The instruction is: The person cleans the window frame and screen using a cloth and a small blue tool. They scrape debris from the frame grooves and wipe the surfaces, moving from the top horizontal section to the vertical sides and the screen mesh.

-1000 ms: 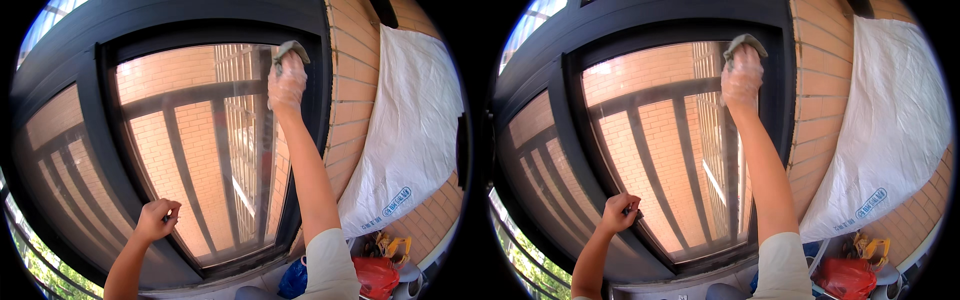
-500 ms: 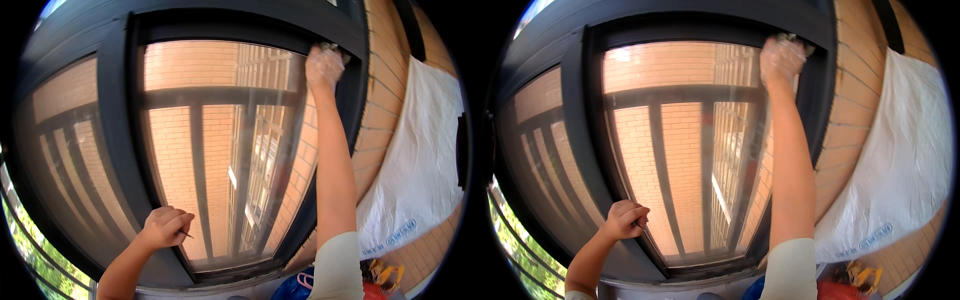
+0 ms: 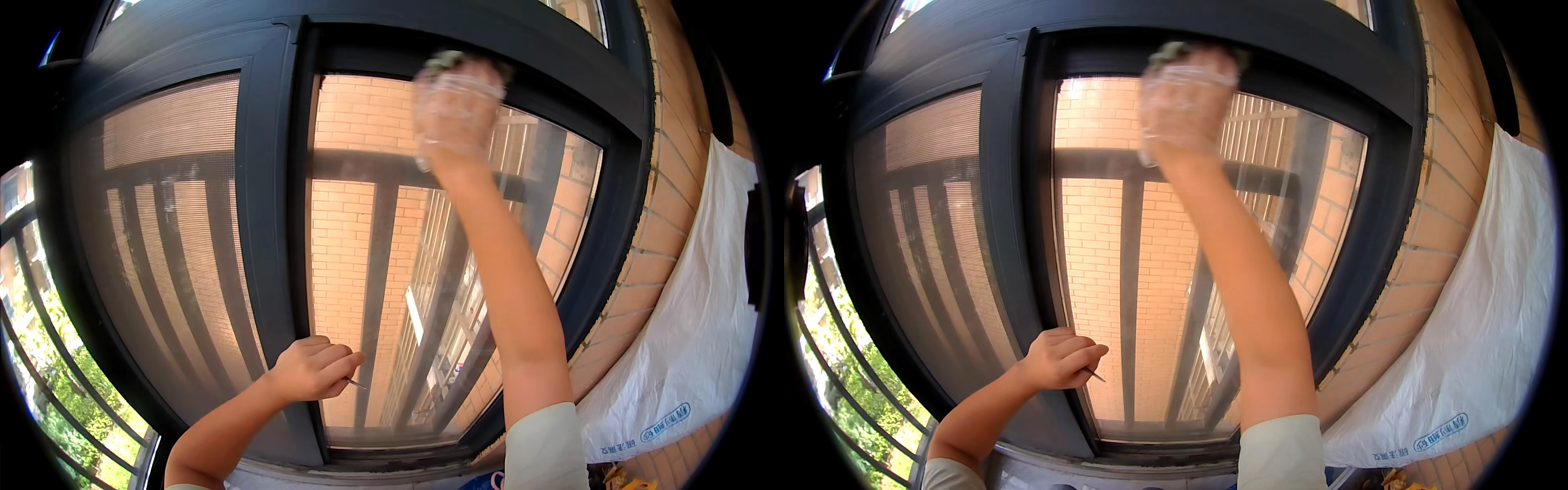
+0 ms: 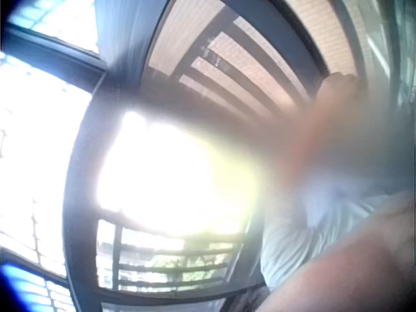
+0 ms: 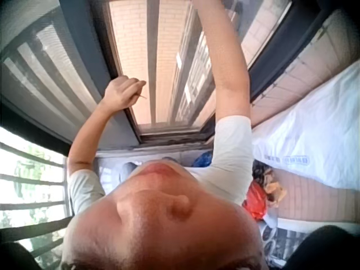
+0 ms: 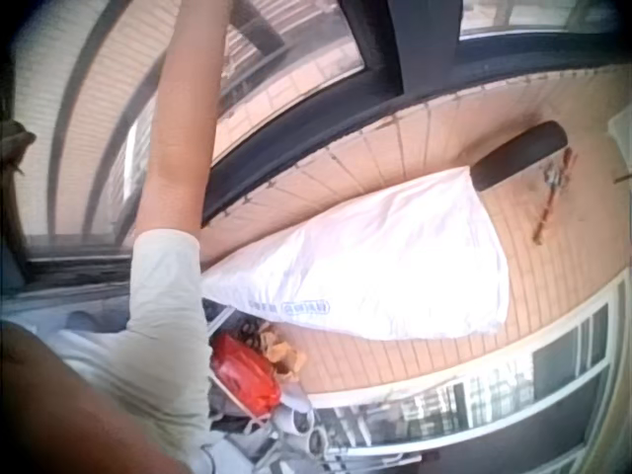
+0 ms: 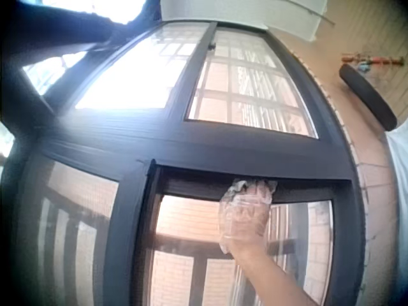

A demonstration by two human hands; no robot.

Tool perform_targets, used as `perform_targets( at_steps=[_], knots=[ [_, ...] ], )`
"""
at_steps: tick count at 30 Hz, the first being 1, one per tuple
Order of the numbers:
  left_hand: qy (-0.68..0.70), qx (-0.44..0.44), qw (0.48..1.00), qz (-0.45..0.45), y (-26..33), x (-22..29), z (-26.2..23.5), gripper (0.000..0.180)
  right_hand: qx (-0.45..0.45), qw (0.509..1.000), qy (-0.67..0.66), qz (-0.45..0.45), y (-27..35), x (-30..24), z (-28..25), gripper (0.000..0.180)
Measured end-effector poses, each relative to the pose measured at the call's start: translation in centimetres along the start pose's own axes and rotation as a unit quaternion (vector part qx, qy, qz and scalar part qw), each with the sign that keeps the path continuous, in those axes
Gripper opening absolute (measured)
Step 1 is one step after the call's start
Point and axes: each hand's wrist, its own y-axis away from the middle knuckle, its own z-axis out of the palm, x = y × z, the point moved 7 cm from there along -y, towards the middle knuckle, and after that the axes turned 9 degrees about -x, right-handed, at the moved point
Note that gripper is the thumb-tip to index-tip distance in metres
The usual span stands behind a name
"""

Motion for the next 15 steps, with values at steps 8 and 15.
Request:
perform_targets(
  at_steps=[8, 15],
  knots=[
    [-0.027, 0.016, 0.999, -0.009, -0.1, 0.3, -0.2, 0.025, 0.046, 0.964, -0.179, -0.193, -1.7, -8.2, -2.4, 0.034],
    [-0.034, 0.014, 0.999, -0.003, -0.8, 0.5, 0.3, 0.024, -0.210, 0.955, -0.047, -0.203, -1.5, -8.2, -2.4, 0.034]
  ],
)
